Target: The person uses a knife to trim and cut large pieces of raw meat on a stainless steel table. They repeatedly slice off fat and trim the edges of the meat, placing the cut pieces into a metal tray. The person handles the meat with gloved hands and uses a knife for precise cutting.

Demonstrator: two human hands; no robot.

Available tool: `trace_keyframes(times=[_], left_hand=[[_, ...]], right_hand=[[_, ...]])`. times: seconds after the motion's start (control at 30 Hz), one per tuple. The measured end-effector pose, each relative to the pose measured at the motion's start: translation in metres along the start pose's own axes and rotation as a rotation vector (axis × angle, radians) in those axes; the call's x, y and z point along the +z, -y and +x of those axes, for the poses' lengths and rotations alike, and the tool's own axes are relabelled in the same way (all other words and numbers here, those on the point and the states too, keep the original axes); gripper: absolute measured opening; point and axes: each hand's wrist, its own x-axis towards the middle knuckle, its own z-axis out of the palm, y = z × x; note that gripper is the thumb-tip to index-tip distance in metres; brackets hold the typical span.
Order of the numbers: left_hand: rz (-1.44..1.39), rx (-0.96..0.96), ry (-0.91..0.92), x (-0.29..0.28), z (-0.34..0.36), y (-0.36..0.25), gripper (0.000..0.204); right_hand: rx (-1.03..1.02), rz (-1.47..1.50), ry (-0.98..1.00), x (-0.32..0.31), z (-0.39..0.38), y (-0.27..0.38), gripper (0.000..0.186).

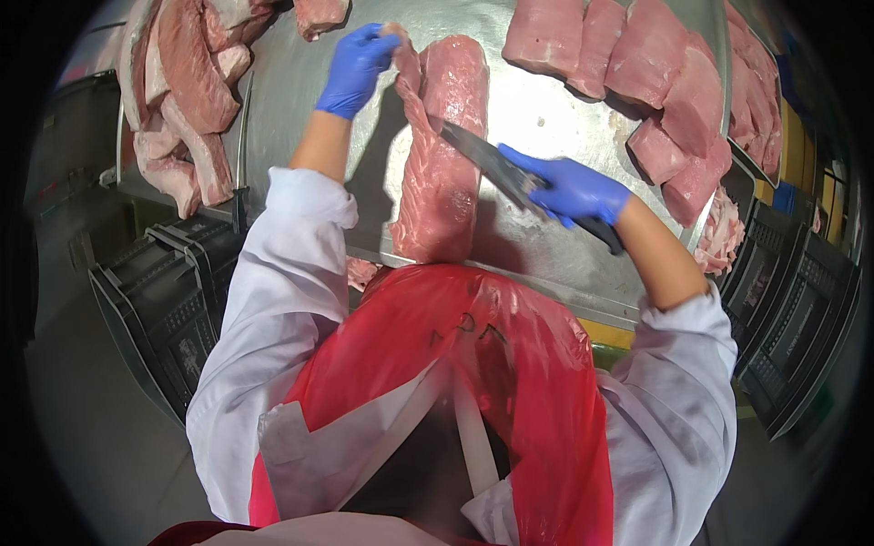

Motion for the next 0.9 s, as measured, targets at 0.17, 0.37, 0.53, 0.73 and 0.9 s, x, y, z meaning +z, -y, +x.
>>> trace_keyframes(times=[0.17, 0.37, 0.53, 0.73, 0.9], left_hand=[[0.391, -0.264, -0.042, -0.092, -0.053, -0.005, 0.023], [1.188, 0.188, 0.579, -0.020, -0.091, 0.034, 0.066], [1.301, 0.146, 0.418, -0.021, -0.087, 0.042, 0.042], [1.338, 0.271, 0.287, -0.032, -0.097, -0.020, 0.045], [1.348, 0.406, 0.240, 0.003, -0.127, -0.084, 0.038]], right_hand=[[0.009, 0.220, -0.121, 0.002, -0.040, -0.026, 0.079], [-0.238, 0.355, -0.622, 0.017, 0.058, -0.013, 0.074], [-0.309, 0.401, -0.481, 0.033, 0.151, 0.026, 0.077], [-0.112, -0.072, 0.159, 0.067, 0.080, 0.010, 0.082], [-0.123, 0.130, 0.007, 0.085, 0.115, 0.025, 0.083]])
